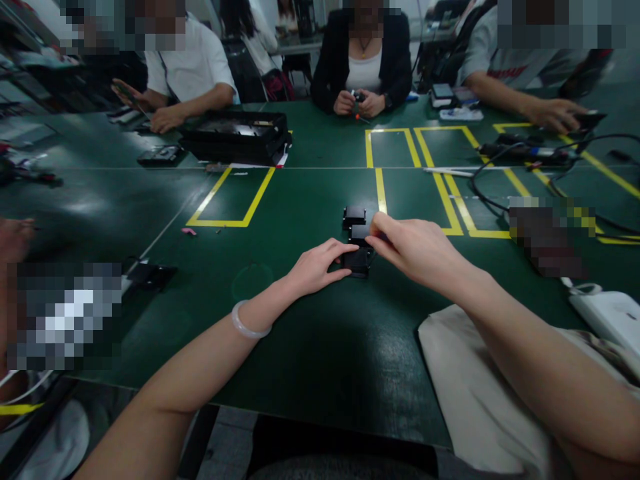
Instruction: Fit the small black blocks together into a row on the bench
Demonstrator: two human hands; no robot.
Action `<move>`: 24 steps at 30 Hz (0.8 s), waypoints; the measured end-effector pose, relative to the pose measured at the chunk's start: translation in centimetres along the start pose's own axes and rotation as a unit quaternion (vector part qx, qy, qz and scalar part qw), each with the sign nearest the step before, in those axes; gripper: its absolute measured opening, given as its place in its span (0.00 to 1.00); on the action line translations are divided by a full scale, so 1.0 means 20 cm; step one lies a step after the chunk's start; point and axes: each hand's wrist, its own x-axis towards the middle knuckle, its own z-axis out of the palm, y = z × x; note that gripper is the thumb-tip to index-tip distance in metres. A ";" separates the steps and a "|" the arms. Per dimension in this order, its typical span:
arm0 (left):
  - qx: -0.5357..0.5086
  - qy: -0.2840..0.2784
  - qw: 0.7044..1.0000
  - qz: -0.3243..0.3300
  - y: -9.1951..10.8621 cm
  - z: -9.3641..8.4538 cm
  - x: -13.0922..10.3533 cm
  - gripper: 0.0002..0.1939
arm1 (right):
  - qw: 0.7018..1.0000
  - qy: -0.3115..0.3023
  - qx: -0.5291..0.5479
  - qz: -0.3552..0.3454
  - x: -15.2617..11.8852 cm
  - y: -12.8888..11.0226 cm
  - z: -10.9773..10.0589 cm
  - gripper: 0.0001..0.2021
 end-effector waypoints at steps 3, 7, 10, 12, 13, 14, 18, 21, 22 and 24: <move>0.001 -0.006 1.000 -0.005 0.00 0.00 0.00 0.25 | 1.000 0.004 0.012 0.004 0.00 0.00 0.00 0.10; 0.003 -0.002 1.000 -0.004 0.00 0.00 0.00 0.24 | 1.000 0.008 0.024 0.000 0.00 -0.01 0.00 0.09; 0.006 0.001 1.000 -0.001 0.00 0.00 0.00 0.24 | 1.000 0.005 0.009 -0.002 0.00 0.00 0.00 0.10; 0.007 0.000 1.000 -0.001 0.00 0.00 0.00 0.24 | 1.000 0.003 0.003 0.001 0.00 0.00 0.00 0.10; 0.007 -0.001 1.000 -0.001 0.00 0.00 0.00 0.24 | 1.000 0.004 0.004 0.003 0.00 0.00 0.00 0.10; 0.006 -0.002 1.000 -0.002 0.00 0.00 0.00 0.24 | 1.000 0.005 0.008 0.004 0.00 0.00 0.00 0.09; 0.007 -0.004 1.000 -0.002 0.00 0.00 0.00 0.24 | 1.000 0.011 0.021 -0.003 0.00 -0.01 0.00 0.09; 0.006 -0.003 1.000 -0.004 0.00 0.00 0.00 0.24 | 1.000 0.009 0.012 -0.008 0.00 0.00 0.00 0.10; 0.005 -0.003 1.000 -0.005 0.00 0.00 0.00 0.24 | 1.000 0.007 0.010 -0.007 0.00 0.00 0.00 0.10; 0.002 -0.005 1.000 -0.006 0.01 0.00 0.00 0.24 | 1.000 0.004 0.012 -0.004 0.00 0.00 0.00 0.09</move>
